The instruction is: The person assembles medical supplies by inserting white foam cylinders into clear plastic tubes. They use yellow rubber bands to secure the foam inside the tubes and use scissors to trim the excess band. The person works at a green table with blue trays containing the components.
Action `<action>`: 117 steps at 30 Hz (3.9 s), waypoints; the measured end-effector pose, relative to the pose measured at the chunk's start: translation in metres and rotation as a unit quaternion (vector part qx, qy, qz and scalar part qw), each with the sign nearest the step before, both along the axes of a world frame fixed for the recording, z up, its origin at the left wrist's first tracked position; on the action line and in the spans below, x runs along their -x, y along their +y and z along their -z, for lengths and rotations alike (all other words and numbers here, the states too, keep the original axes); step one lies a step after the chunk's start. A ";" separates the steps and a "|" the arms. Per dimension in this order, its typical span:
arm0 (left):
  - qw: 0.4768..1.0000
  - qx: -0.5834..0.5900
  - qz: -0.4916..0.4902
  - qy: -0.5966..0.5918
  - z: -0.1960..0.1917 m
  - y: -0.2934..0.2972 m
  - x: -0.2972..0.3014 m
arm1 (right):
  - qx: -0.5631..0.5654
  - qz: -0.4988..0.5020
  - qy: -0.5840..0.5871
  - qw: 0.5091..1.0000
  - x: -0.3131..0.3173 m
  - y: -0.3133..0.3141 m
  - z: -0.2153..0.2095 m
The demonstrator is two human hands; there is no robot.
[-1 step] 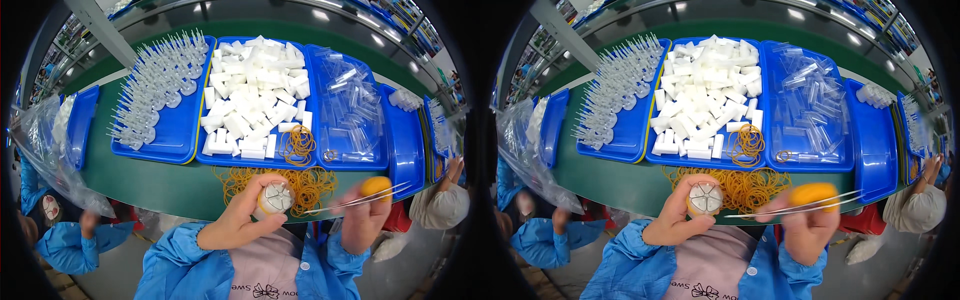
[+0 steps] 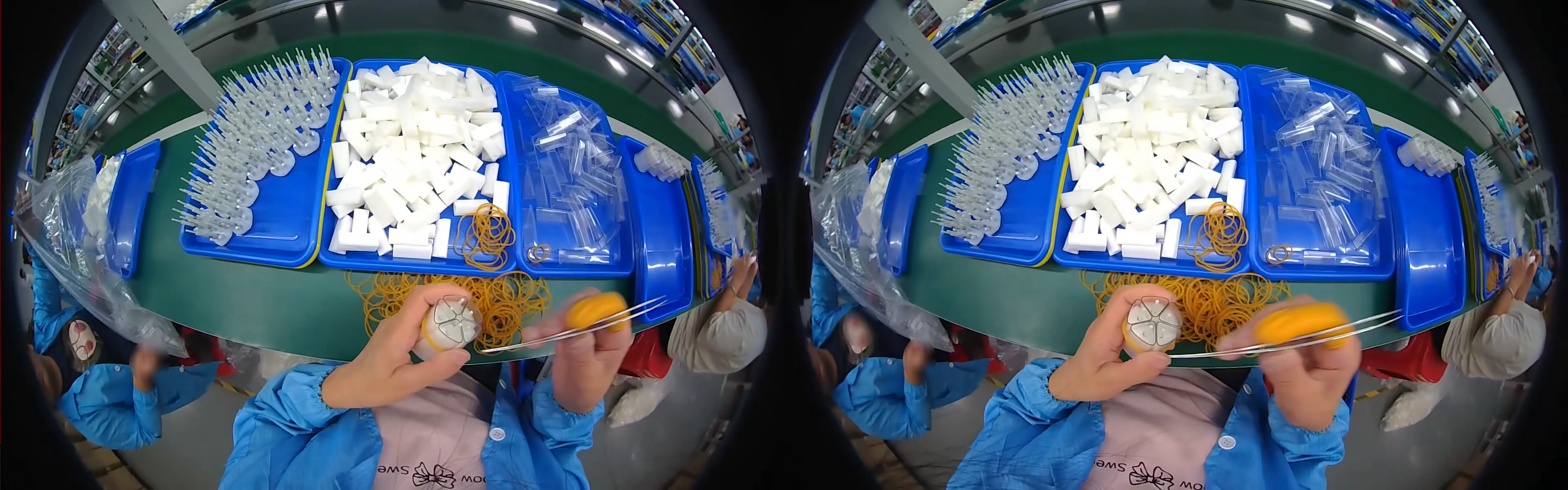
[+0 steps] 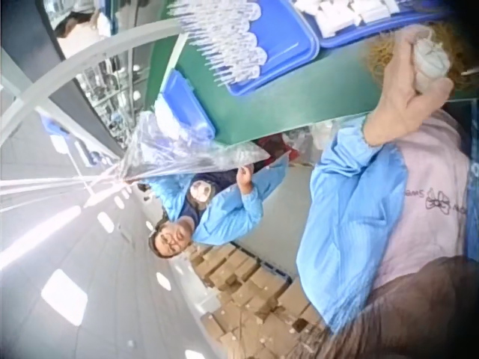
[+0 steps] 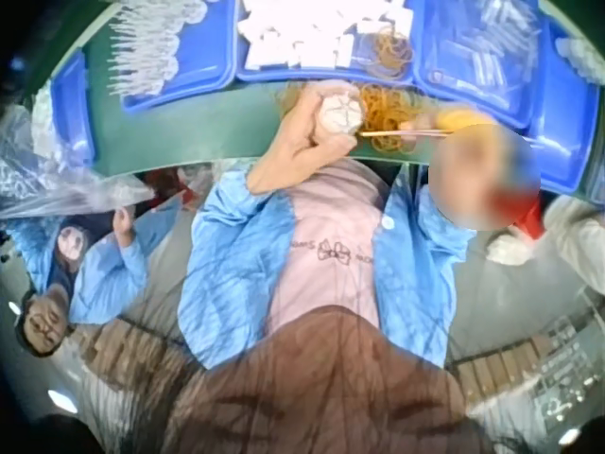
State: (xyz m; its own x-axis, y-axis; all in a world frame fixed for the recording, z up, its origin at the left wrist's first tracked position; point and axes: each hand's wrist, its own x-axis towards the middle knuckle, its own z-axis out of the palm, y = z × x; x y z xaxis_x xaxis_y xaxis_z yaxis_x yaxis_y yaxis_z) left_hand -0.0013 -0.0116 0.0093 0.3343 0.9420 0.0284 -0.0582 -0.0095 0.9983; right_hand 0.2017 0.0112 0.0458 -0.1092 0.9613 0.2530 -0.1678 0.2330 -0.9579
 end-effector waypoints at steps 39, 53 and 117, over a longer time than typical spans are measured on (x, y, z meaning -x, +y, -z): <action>0.987 0.135 0.071 -0.043 -0.002 0.010 -0.002 | 0.047 0.025 0.049 0.997 0.021 0.019 0.011; 0.983 0.167 0.060 -0.042 0.003 0.011 -0.009 | -0.005 -0.042 -0.144 0.989 0.016 0.019 0.007; 0.869 0.310 0.052 -0.383 0.002 0.014 -0.001 | -0.131 0.268 -0.628 0.719 -0.141 -0.006 0.070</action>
State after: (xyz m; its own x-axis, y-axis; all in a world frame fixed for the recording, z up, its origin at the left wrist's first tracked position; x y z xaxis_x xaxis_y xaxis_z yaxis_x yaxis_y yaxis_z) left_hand 0.0001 0.0027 0.0073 0.5251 0.8217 -0.2214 -0.6759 0.5608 0.4782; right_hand 0.3431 0.0055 -0.0243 -0.0415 0.8881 0.4577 0.9723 0.1413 -0.1861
